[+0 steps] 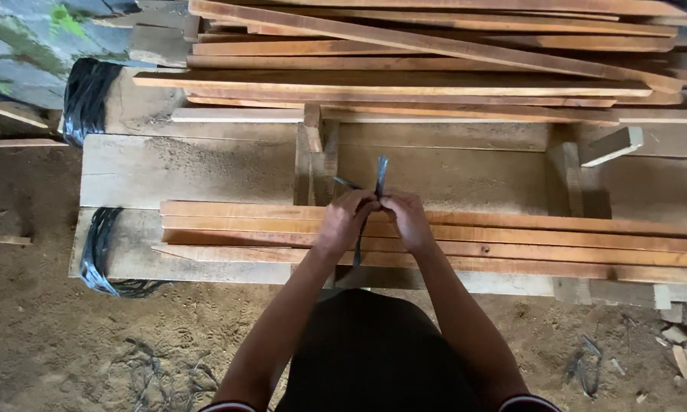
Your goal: Organizing a bundle of wooden planks and tying them together using rubber strips.
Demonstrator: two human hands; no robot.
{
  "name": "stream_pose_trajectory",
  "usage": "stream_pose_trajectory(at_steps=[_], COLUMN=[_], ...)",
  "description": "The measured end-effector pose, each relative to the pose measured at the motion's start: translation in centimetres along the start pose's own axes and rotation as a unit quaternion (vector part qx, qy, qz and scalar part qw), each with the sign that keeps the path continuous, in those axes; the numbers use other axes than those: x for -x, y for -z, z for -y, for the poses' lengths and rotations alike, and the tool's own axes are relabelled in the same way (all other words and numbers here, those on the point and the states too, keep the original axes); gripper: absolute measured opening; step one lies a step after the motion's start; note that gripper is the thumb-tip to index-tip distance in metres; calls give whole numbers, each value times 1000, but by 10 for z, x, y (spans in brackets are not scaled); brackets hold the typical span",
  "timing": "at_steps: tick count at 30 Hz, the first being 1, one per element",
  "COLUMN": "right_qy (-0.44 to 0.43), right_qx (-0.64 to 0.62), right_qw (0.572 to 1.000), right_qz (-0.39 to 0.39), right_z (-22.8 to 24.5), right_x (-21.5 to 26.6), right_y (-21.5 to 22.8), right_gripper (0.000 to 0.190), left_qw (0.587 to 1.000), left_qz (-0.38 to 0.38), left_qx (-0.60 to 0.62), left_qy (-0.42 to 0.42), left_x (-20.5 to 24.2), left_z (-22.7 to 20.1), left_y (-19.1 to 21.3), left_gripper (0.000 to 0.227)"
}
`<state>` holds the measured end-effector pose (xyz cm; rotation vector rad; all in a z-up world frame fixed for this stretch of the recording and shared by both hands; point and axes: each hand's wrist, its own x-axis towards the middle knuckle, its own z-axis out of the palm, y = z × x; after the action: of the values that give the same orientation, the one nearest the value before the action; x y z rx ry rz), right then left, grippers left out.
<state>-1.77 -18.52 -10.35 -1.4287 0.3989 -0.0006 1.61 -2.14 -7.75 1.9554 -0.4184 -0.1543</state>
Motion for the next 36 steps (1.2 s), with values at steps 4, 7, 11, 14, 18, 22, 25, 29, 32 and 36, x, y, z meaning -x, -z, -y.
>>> stream_pose_trajectory(at_steps=[4,7,11,14,18,22,25,29,32,36], right_qy=[-15,-29,-27,-18,14,90,182,384,433,436], right_qx=[9,44,-22,-74,33,216,299,507,521,498], right_qw=[999,999,999,997,988,940,907,765,734,749], right_qz=[31,8,-20,13,151,247,235,102,38,9], right_z=[25,20,8,-6,6,38,68,27,6,3], right_x=[11,4,-7,-17,-21,-4,8,-3,-6,1], right_y=[-3,-1,0,7,30,40,29,32,31,24], right_gripper=[29,29,30,27,33,30,25,16,18,14], left_qw=[1000,994,963,973,936,905,910,937,903,951], left_qz=[14,66,165,150,182,147,127,165,332,230], left_qx=[-3,4,-38,9,144,206,212,104,-273,52], left_qy=[12,92,210,175,265,341,332,290,-23,202], left_x=[0,0,2,-2,3,-1,0,-2,-10,-2], left_z=[-13,-15,9,-16,45,63,78,38,41,31], left_y=[4,3,-5,5,-9,-18,-25,-2,0,1], left_gripper=[16,25,39,44,49,47,42,44,34,57])
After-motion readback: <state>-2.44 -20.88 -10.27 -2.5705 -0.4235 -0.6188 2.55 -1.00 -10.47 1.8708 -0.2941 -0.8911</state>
